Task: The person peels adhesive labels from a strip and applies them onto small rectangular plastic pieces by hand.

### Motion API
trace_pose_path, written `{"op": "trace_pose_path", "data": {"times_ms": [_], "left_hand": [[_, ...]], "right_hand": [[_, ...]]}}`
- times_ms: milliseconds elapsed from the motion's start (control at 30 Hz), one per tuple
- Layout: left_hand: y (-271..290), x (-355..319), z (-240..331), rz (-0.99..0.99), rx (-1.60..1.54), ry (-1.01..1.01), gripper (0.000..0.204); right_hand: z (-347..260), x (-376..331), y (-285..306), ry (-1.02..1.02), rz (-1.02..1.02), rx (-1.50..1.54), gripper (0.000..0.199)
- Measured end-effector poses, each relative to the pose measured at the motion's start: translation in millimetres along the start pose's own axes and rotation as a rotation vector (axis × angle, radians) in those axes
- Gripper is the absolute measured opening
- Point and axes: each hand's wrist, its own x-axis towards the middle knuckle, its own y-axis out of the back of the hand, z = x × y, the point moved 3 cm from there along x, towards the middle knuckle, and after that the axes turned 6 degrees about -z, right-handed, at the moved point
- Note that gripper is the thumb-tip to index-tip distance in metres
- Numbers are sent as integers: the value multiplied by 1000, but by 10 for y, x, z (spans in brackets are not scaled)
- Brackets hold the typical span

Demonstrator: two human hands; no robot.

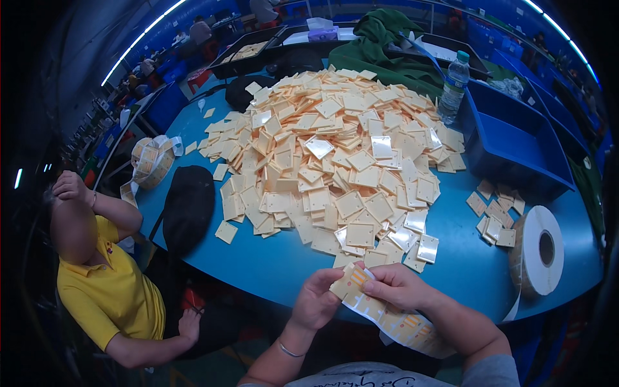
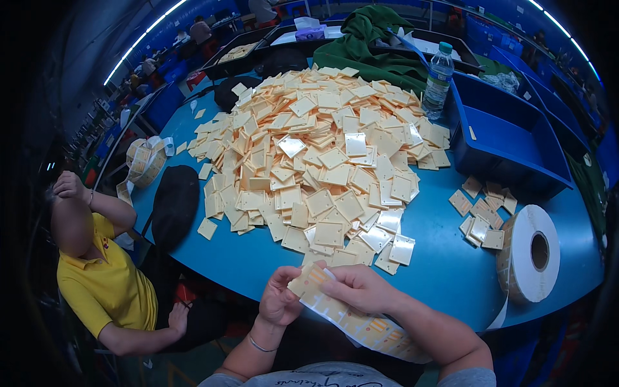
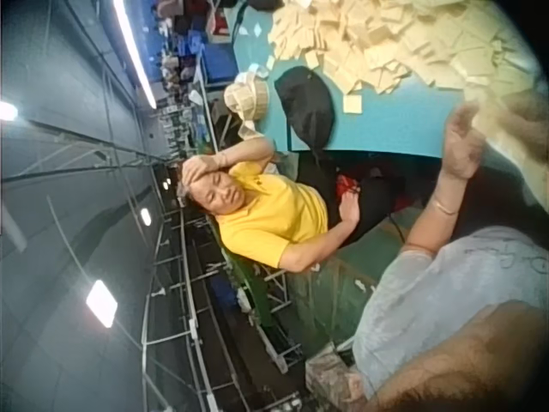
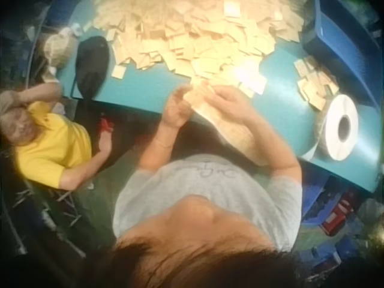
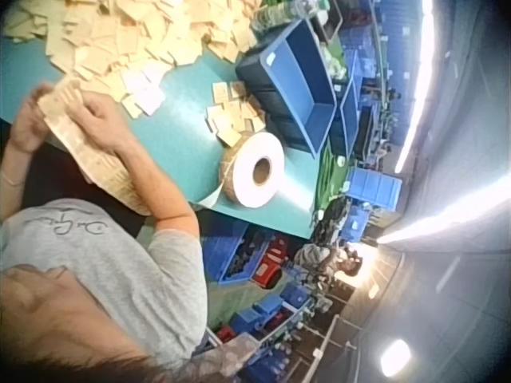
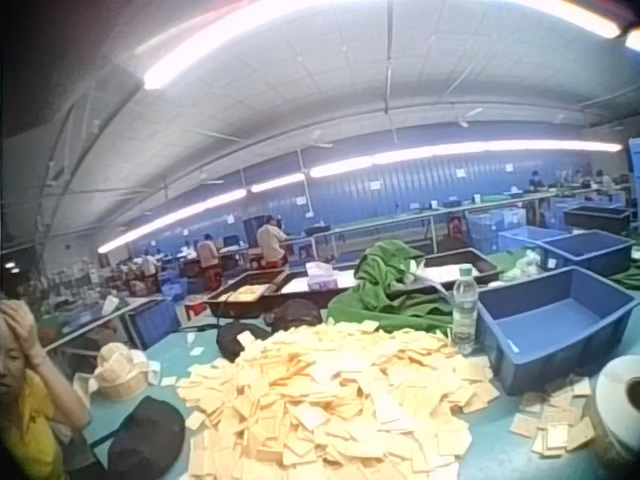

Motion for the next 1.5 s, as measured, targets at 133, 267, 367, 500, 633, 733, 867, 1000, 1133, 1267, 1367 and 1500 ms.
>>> {"op": "trace_pose_path", "data": {"times_ms": [133,267,367,500,633,733,867,1000,1133,1267,1367,1500], "left_hand": [[-43,32,15,-28,51,-22,37],[-142,66,40,-66,68,1,50],[-131,54,43,-59,60,25,53],[-148,75,53,-43,47,60,57],[-153,81,62,-35,57,63,58],[-160,92,66,-41,67,61,59],[-133,86,54,-34,73,65,60],[-124,85,45,-38,72,61,60],[-158,81,62,-31,51,68,61],[-159,82,60,-32,56,59,61],[-158,80,61,-33,52,56,61],[-167,83,66,-33,55,48,61]], "right_hand": [[37,-3,11,-14,-2,-9,28],[21,-30,-17,-28,2,-42,27],[-29,-42,-32,-58,1,-14,27],[6,-35,-17,-80,9,-25,26],[-39,-33,-23,-74,21,-33,26],[-41,-31,-14,-52,29,-49,27],[-5,-26,0,-52,31,-88,27],[1,-26,-3,-65,28,-49,27],[-18,-30,-12,-79,20,-20,24],[-56,-38,-15,-63,31,-45,26],[-53,-36,-19,-87,34,-16,26],[-56,-37,-20,-93,33,-32,26]]}}
